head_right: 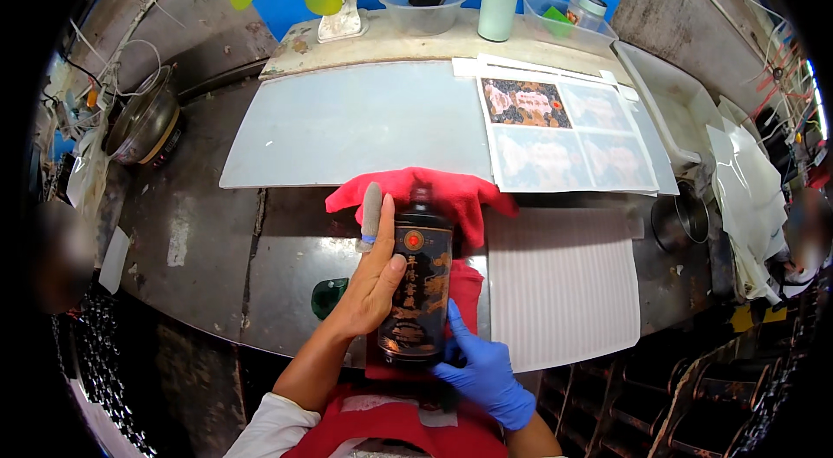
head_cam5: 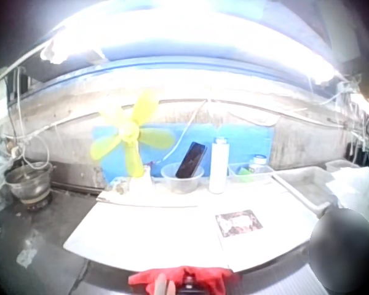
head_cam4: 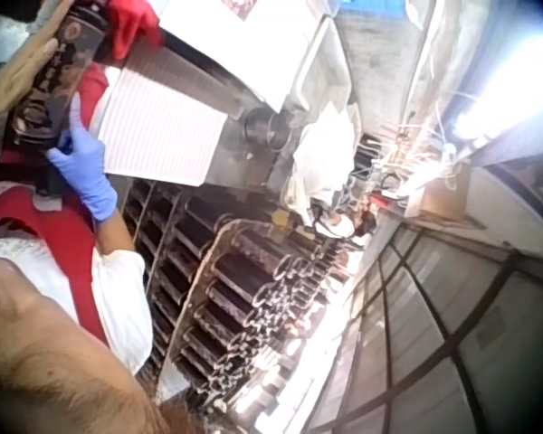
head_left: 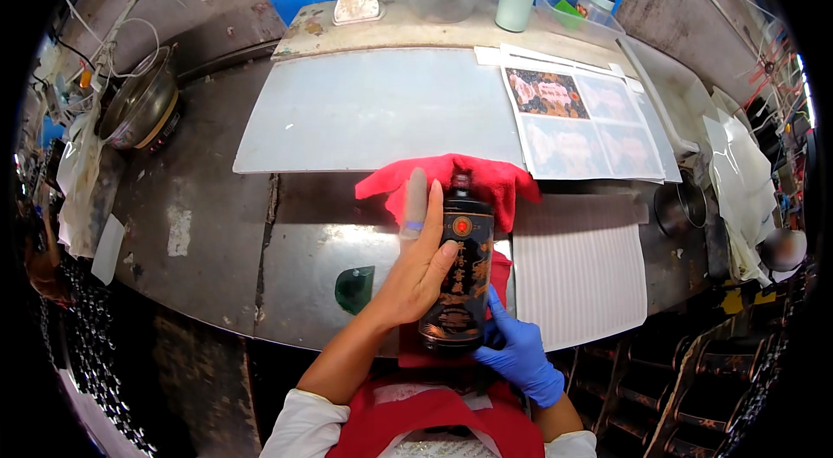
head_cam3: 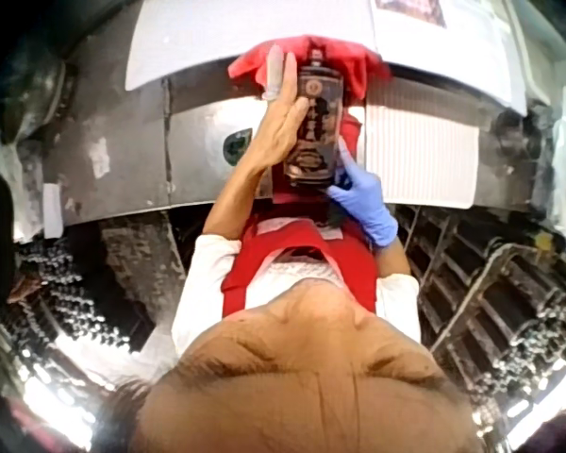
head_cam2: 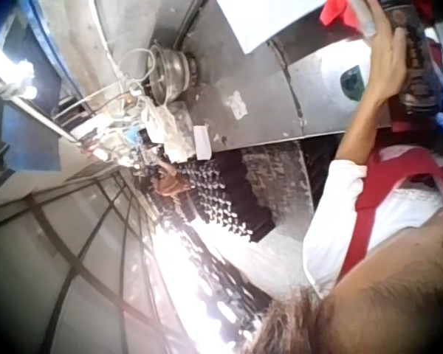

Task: The person repeatedly wipes cylindrical bottles with a green sponge, applies printed labels, and smooths them with a squeegee. They also apply a thin copper strip around the bottle rim and place finished bottles onto a nearby rack.

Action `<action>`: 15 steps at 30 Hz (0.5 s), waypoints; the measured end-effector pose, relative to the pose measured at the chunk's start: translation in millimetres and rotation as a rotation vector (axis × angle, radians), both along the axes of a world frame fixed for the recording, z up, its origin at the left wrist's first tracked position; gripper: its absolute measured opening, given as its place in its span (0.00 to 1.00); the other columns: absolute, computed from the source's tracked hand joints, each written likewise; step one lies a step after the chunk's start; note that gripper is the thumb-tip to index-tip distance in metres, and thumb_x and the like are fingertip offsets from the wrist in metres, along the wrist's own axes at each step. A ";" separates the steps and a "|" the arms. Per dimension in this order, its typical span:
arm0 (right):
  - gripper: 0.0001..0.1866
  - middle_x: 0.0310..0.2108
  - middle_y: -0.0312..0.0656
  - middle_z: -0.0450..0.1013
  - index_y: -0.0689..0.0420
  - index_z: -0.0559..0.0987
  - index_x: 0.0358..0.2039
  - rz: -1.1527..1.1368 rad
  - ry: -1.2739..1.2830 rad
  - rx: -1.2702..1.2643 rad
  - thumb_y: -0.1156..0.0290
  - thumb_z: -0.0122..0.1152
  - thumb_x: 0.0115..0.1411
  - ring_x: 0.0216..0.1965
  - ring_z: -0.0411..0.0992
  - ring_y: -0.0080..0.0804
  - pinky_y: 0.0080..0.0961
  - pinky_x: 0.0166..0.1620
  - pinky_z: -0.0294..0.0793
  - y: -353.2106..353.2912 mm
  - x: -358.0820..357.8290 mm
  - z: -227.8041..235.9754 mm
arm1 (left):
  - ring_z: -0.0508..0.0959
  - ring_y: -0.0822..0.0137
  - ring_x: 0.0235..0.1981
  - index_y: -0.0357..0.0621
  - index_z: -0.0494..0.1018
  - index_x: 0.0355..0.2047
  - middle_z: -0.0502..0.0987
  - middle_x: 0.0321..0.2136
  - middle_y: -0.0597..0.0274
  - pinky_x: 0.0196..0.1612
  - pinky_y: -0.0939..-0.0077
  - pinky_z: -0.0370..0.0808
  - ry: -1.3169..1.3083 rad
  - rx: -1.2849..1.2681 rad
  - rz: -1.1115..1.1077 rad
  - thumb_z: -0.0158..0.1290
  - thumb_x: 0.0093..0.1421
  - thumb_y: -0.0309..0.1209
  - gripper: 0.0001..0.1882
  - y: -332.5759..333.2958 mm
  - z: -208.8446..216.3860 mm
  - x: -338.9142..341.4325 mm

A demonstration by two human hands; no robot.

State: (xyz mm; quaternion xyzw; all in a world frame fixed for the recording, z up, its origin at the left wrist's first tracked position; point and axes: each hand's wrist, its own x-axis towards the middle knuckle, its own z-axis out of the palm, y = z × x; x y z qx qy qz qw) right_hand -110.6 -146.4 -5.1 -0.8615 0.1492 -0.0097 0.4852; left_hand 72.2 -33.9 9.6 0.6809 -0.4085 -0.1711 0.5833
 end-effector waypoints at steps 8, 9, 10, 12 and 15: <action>0.47 0.21 0.39 0.72 0.50 0.54 0.63 -0.024 0.012 0.105 0.71 0.70 0.44 0.18 0.69 0.24 0.20 0.27 0.71 -10.2 -0.9 -10.5 | 0.28 0.47 0.65 0.32 0.36 0.63 0.27 0.64 0.41 0.63 0.59 0.29 -0.209 0.034 0.034 0.33 0.65 0.37 0.33 -6.5 -3.4 6.7; 0.47 0.21 0.39 0.72 0.50 0.54 0.63 -0.027 0.019 0.122 0.72 0.69 0.43 0.19 0.69 0.23 0.19 0.27 0.71 -10.0 0.0 -10.0 | 0.28 0.46 0.65 0.33 0.36 0.63 0.28 0.64 0.41 0.63 0.58 0.29 -0.194 0.023 0.037 0.34 0.65 0.37 0.33 -5.3 -4.3 6.6; 0.47 0.22 0.39 0.72 0.50 0.54 0.63 -0.030 0.026 0.138 0.72 0.69 0.43 0.19 0.69 0.23 0.19 0.27 0.71 -10.0 1.7 -9.1 | 0.27 0.45 0.65 0.33 0.36 0.63 0.28 0.64 0.41 0.62 0.57 0.29 -0.180 0.011 0.040 0.35 0.64 0.36 0.33 -4.1 -5.8 6.8; 0.48 0.22 0.39 0.73 0.50 0.54 0.63 -0.036 0.031 0.155 0.73 0.69 0.43 0.19 0.69 0.22 0.19 0.28 0.71 -11.7 2.7 -9.5 | 0.28 0.45 0.65 0.33 0.36 0.63 0.29 0.64 0.42 0.63 0.56 0.29 -0.176 -0.007 0.042 0.36 0.64 0.35 0.33 -5.2 -8.8 7.5; 0.48 0.23 0.39 0.73 0.50 0.54 0.63 -0.030 0.036 0.166 0.73 0.70 0.42 0.20 0.69 0.21 0.18 0.29 0.71 -14.0 1.3 -13.0 | 0.31 0.47 0.65 0.34 0.37 0.63 0.31 0.64 0.42 0.63 0.59 0.31 -0.140 -0.026 0.074 0.36 0.63 0.34 0.33 -3.4 -12.3 4.5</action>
